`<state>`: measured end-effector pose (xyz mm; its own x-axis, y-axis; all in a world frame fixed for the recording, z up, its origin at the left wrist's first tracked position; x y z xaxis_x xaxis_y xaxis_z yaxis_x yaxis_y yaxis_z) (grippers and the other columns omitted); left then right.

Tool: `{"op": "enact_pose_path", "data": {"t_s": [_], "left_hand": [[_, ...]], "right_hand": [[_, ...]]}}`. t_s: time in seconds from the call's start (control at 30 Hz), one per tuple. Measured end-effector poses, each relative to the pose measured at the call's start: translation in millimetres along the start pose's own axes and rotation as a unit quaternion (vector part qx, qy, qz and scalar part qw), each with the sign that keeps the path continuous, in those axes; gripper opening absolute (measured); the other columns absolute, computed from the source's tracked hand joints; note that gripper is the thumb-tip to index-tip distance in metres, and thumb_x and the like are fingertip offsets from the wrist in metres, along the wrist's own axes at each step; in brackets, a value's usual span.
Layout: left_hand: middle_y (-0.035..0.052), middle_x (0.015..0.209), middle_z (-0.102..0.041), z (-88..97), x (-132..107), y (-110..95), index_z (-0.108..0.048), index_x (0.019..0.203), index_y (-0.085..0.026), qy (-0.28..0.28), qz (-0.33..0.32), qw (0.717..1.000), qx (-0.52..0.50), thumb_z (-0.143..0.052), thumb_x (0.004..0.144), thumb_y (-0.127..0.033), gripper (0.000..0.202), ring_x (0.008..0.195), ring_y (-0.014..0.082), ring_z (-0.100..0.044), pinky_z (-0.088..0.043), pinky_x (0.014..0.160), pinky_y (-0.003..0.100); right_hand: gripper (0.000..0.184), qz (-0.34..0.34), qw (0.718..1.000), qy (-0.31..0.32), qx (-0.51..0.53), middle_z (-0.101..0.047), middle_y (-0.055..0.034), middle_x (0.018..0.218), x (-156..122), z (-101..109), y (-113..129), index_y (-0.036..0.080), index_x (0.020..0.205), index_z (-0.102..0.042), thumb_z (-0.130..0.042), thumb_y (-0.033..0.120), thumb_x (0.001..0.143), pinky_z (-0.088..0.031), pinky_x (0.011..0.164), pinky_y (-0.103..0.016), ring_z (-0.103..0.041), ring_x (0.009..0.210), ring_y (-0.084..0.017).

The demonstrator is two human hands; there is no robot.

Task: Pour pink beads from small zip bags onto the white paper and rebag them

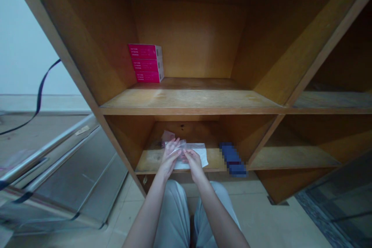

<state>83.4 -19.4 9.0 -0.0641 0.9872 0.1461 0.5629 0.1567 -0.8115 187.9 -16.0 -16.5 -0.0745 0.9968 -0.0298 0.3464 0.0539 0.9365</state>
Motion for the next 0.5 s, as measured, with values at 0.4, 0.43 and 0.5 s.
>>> {"op": "enact_pose_path", "data": {"t_s": [0.4,0.43,0.5], "left_hand": [[0.0137,0.104,-0.062,22.3,-22.6,13.5,-0.057,0.096,-0.013,-0.106,0.095,0.989,-0.051,-0.057,0.073,-0.021,0.024,0.099,0.025,-0.056,-0.042,0.088,0.042],[0.0146,0.105,-0.061,21.3,-23.2,13.9,-0.057,0.096,-0.012,-0.102,0.101,0.988,-0.05,-0.057,0.073,-0.021,0.025,0.1,0.0253,-0.056,-0.042,0.088,0.041],[0.0157,0.106,-0.06,19.1,-24.7,14.0,-0.058,0.097,-0.012,-0.095,0.108,0.989,-0.046,-0.057,0.073,-0.021,0.026,0.101,0.0258,-0.055,-0.043,0.088,0.041]], "right_hand": [[0.028,0.032,0.997,-0.061,0.034,-0.063,-0.0017,0.067,-3.1,18.3,11.3,0.017,0.071,-0.06,-0.062,0.043,0.063,-0.042,0.059,-0.025,-0.058,0.063,-0.015],[0.028,0.033,0.997,-0.066,0.036,-0.063,-0.0023,0.067,-2.8,18.8,10.5,0.016,0.072,-0.06,-0.062,0.043,0.063,-0.043,0.059,-0.026,-0.058,0.064,-0.015],[0.03,0.033,0.996,-0.074,0.039,-0.063,-0.0032,0.067,-1.9,20.1,8.6,0.016,0.072,-0.059,-0.061,0.044,0.064,-0.043,0.059,-0.026,-0.058,0.065,-0.016]]}}
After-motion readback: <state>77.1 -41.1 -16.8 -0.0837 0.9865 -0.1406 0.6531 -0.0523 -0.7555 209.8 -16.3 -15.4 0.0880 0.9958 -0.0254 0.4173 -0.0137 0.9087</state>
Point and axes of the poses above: each hand's wrist, its own x-axis towards the middle knuckle, its own z-axis out of the back of the hand, y = z × x, the point moved 7 cm from there along x, towards the middle knuckle
